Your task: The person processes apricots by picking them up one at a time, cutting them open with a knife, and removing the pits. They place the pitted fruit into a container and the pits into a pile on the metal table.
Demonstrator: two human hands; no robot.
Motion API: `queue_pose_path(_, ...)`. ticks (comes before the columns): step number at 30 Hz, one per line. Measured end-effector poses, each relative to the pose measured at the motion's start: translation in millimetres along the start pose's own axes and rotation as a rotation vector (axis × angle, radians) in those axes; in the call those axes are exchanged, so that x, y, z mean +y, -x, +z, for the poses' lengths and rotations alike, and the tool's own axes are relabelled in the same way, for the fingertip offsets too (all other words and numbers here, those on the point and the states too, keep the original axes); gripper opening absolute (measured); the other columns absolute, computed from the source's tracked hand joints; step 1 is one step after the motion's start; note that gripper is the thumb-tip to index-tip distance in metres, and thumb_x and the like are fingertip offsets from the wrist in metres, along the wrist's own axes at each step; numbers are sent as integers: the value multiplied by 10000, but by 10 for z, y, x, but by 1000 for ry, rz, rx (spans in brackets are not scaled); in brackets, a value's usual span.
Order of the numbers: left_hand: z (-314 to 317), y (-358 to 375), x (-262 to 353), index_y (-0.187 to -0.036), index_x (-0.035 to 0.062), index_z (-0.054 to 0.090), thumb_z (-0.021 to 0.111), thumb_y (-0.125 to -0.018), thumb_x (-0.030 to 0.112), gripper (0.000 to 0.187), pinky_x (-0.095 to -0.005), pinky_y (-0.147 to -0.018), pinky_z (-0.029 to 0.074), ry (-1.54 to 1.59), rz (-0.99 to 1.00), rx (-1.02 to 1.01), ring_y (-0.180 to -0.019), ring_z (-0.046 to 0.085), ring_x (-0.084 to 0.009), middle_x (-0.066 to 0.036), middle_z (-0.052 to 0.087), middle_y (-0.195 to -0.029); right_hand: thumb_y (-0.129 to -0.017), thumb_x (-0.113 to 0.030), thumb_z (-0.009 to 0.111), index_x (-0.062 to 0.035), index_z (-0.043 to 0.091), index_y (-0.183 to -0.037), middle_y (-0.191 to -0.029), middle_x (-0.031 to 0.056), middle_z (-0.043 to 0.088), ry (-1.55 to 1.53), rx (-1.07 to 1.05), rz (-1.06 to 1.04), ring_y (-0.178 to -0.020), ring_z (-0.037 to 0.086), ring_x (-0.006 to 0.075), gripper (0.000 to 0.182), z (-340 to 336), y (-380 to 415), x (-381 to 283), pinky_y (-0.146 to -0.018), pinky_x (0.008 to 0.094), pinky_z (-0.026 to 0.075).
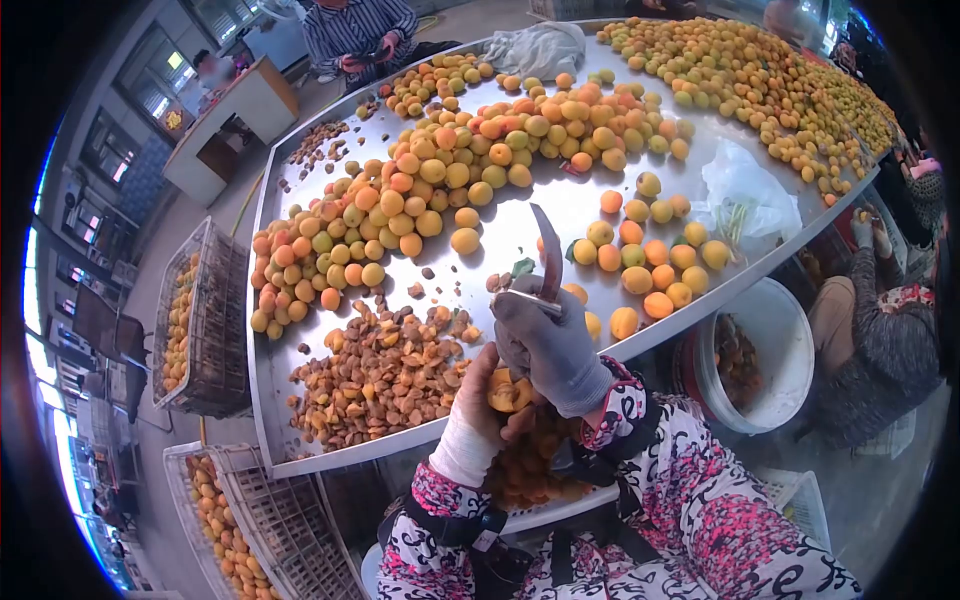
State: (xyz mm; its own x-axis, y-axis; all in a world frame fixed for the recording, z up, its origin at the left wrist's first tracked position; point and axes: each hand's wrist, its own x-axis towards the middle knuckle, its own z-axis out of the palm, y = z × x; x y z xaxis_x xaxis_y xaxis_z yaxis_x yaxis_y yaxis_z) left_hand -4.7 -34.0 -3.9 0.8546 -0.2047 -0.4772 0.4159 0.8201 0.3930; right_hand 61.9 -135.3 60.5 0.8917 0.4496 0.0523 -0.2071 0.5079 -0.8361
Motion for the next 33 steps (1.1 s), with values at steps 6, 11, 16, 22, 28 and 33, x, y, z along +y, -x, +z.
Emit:
queue_pose_path(6,-149,66,-16,-974,57,506,422,-876,415,381,-240,-291,312,3,-3,-51,-336,433,-180,-114,580,-707,-901,-282,490,-99,437,-635,-479,-18,379,-422,36,136,-390,343,64,327,-133,-66,33,-376,210,263)
queue_pose_path(11,-91,-26,-64,-1019,68,488,377,-919,288,266,-215,-327,356,-312,287,105,-507,539,-166,-100,576,-790,-899,-227,468,-61,435,-619,-490,-14,415,27,33,54,-414,378,59,327,-14,8,-65,-394,214,278)
queue_pose_path(16,-159,4,-54,-1102,71,454,394,-916,234,255,-220,-415,435,-267,214,-77,-615,576,-167,-91,575,-874,-878,-185,514,-44,482,-701,-558,-14,461,67,14,7,-459,406,48,229,4,62,-39,-414,209,299)
queue_pose_path(22,-276,14,-55,-1195,48,425,610,-701,-47,536,-225,-781,441,-921,602,48,-896,520,-111,-59,517,-973,-843,-236,617,-54,544,-703,-553,-47,463,-123,91,49,-444,409,51,241,3,35,85,-439,187,329)
queue_pose_path(28,-351,20,-49,-1110,17,470,595,-764,-45,374,-231,-720,466,-47,171,48,-820,546,-109,-43,540,-972,-932,-332,401,-103,316,-542,-441,-13,299,-312,200,177,-360,266,107,460,-155,-141,182,-373,261,231)
queue_pose_path(33,-126,34,25,-1104,43,495,537,-830,15,279,-241,-668,476,-707,434,-171,-799,578,-134,-60,583,-909,-903,-176,489,-77,505,-715,-591,3,461,223,94,-138,-435,426,98,212,-39,-29,270,-418,254,352)
